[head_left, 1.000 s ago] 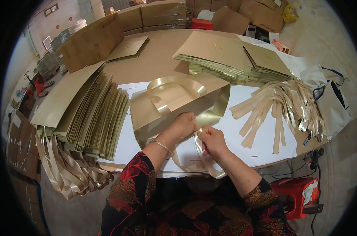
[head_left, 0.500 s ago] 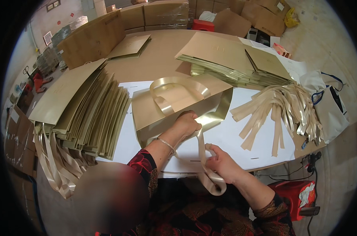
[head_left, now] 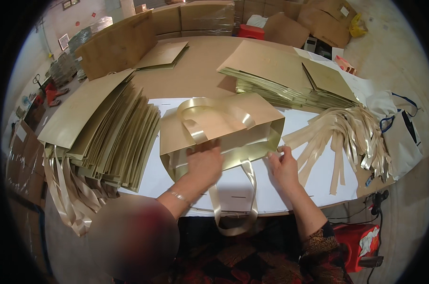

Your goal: Manually assemble paper gift bags by attaching handles using a hot glue gun.

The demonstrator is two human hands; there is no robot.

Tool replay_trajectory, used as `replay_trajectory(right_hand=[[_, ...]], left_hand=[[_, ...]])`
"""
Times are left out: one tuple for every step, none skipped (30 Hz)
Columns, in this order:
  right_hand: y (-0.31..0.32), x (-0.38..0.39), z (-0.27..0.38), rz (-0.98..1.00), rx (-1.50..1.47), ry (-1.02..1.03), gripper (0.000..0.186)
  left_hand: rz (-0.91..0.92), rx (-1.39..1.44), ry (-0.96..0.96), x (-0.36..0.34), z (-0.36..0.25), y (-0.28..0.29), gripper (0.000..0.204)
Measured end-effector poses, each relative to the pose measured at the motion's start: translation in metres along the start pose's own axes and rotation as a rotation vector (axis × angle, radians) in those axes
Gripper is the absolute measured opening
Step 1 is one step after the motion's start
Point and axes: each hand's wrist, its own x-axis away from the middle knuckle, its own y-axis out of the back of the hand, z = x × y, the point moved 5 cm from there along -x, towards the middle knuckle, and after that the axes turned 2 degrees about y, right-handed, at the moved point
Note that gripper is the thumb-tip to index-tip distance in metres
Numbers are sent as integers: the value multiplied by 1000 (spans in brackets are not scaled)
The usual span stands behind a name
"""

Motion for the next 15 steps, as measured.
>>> replay_trajectory(right_hand=[[-5, -9, -8, -49, -74, 4, 35], [-8, -16, -14, -99, -147, 6, 32], [-6, -18, -4, -100, -112, 29, 31], [-9, -21, -10, -98, -116, 26, 31], [-10, -25, -20, -136, -72, 39, 29], [-11, -26, -20, -167, -31, 56, 28], [-12, -26, -22, -164, -34, 54, 28], [-12, -26, -23, -149, -8, 36, 27], [-11, -25, -24, -135, 20, 15, 26], [-11, -24, -24, -137, 19, 8, 26], [-12, -25, -23, -138, 43, 2, 26], [-13, -25, -21, -140, 66, -3, 26], [-13, -25, -19, -145, 65, -10, 26], [-13, -25, -18, -139, 102, -17, 26], [-11, -25, -17, -136, 143, -24, 27]], left_hand=[[4, -6, 5, 7, 9, 2, 33], [50, -7, 59, 14, 19, 2, 31], [98, -6, 118, 21, 32, -2, 29], [101, -11, 119, 26, 39, -5, 29], [47, 3, 92, 29, 45, -10, 29], [-7, 15, 72, 34, 49, -13, 29], [-66, 43, 77, 37, 52, -15, 26], [-63, 40, 76, 37, 55, -18, 26], [-185, 123, -21, 38, 56, -15, 21], [-306, 208, -121, 41, 56, -10, 16], [-301, 207, -127, 45, 59, -11, 16], [-252, 305, -147, 52, 62, -13, 13], [-203, 403, -166, 56, 64, -15, 12], [-198, 402, -172, 58, 65, -13, 12], [-272, 288, -353, 62, 57, -7, 14]])
